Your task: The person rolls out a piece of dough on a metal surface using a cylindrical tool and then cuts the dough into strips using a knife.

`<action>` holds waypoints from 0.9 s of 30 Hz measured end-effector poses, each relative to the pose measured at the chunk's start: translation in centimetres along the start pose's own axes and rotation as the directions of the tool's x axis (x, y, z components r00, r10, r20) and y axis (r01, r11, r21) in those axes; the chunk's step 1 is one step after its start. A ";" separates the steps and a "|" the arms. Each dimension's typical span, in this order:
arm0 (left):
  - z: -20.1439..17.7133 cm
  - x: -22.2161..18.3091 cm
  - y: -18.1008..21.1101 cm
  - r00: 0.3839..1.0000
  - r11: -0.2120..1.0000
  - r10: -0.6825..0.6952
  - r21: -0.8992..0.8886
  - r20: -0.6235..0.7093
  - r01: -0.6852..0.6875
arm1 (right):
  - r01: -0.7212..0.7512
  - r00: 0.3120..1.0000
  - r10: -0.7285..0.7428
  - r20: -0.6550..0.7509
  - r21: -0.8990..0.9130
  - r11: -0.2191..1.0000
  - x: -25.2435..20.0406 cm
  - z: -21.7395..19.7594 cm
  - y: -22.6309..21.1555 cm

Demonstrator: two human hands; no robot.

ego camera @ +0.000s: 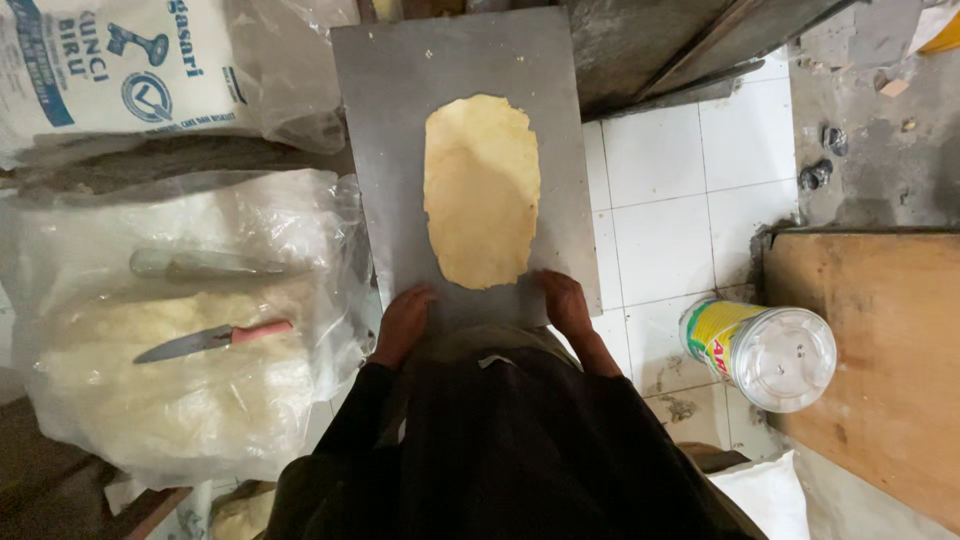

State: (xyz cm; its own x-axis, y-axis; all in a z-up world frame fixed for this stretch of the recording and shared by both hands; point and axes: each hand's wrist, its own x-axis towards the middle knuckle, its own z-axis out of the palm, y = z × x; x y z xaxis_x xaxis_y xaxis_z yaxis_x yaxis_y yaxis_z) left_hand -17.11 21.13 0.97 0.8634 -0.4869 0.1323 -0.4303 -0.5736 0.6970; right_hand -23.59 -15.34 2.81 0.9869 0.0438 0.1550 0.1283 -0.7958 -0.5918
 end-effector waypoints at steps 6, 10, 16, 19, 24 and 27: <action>2.4 4.4 0.7 0.994 0.985 0.026 0.175 -0.107 -0.007 | -0.077 0.994 0.069 -0.083 -0.104 0.992 4.6 1.8 -1.4; 4.4 8.5 -0.5 0.978 0.985 -0.136 0.084 -0.156 0.150 | -0.161 0.984 0.154 -0.084 -0.085 0.983 7.1 5.5 -0.6; 5.6 13.8 -2.9 0.954 0.939 -0.264 -0.265 -0.143 0.220 | -0.280 0.930 0.300 -0.214 0.116 0.953 10.7 6.1 4.3; 6.6 15.2 -2.8 0.953 0.960 -0.270 -0.109 -0.138 0.257 | -0.312 0.923 0.326 -0.203 0.100 0.945 13.8 5.7 5.5; 6.1 15.1 -3.4 0.965 0.964 -0.256 0.061 -0.065 0.260 | -0.412 0.911 0.412 0.017 0.054 0.909 14.9 5.9 5.1; 5.5 14.8 -3.1 0.959 0.957 -0.277 0.077 -0.053 0.280 | -0.306 0.946 0.311 -0.093 0.065 0.950 14.7 4.7 6.6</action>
State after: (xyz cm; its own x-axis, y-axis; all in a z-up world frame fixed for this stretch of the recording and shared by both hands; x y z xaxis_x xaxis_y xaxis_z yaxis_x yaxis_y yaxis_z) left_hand -4.48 12.04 -3.10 0.9614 -0.2735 -0.0290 -0.1897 -0.7358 0.6501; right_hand -7.76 -17.09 -2.51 0.9642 -0.2627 0.0360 -0.1742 -0.7298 -0.6611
